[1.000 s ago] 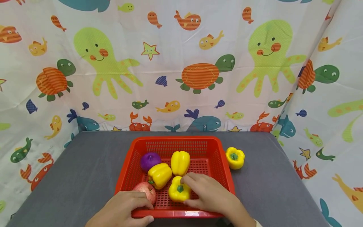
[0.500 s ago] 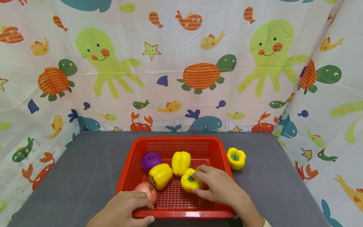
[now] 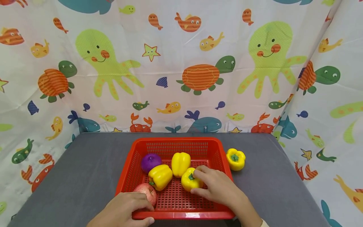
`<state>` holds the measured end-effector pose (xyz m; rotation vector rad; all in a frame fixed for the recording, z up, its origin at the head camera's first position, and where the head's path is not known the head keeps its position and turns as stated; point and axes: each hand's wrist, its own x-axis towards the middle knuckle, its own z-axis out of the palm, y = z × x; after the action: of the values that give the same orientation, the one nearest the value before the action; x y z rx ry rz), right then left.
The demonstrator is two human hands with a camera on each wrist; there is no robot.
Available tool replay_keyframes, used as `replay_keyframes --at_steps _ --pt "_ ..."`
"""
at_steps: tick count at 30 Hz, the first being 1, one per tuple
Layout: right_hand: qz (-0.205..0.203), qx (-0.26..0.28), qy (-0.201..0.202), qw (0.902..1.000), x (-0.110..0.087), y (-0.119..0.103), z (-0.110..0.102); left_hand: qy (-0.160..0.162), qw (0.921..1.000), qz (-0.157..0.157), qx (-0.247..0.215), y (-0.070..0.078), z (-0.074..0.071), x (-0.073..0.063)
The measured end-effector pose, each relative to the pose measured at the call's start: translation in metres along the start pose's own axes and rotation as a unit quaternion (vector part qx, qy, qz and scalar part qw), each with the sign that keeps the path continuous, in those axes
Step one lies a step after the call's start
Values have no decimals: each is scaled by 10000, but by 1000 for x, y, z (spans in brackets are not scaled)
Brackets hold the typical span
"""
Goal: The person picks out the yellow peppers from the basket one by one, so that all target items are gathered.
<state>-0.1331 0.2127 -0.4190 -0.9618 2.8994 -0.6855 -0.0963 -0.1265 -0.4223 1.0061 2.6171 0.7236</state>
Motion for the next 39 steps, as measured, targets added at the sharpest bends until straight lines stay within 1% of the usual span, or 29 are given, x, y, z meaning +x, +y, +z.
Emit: replay_keyframes --at_steps 4,10,16,19,23,26,30,34,39 --pt "54 -20 -67 10000 0 0 1 0 10000 44 77 0 -1 0" --pt "-85 -89 -67 9999 0 2 2 -32 9999 24 112 1 -1 0" --pt "-97 123 -193 9997 -1 5 0 -88 9999 -23 108 1 0 1" --pt "-98 377 -197 9990 -2 8 -1 -66 9999 -17 82 1 0 1" --pt "-166 671 -59 9976 -3 12 -6 7 10000 -39 16 3 -1 0" --pt "-288 731 121 9968 -4 16 -9 37 10000 -54 -18 3 -1 -1" --pt "-492 783 314 9952 -6 21 -11 -7 10000 -62 9 3 -1 -1" --pt "-465 840 390 9946 -8 25 -14 -88 9999 -91 12 3 -1 -1" --pt "-398 807 496 9947 -10 28 -18 -75 9999 -74 22 2 -1 0"
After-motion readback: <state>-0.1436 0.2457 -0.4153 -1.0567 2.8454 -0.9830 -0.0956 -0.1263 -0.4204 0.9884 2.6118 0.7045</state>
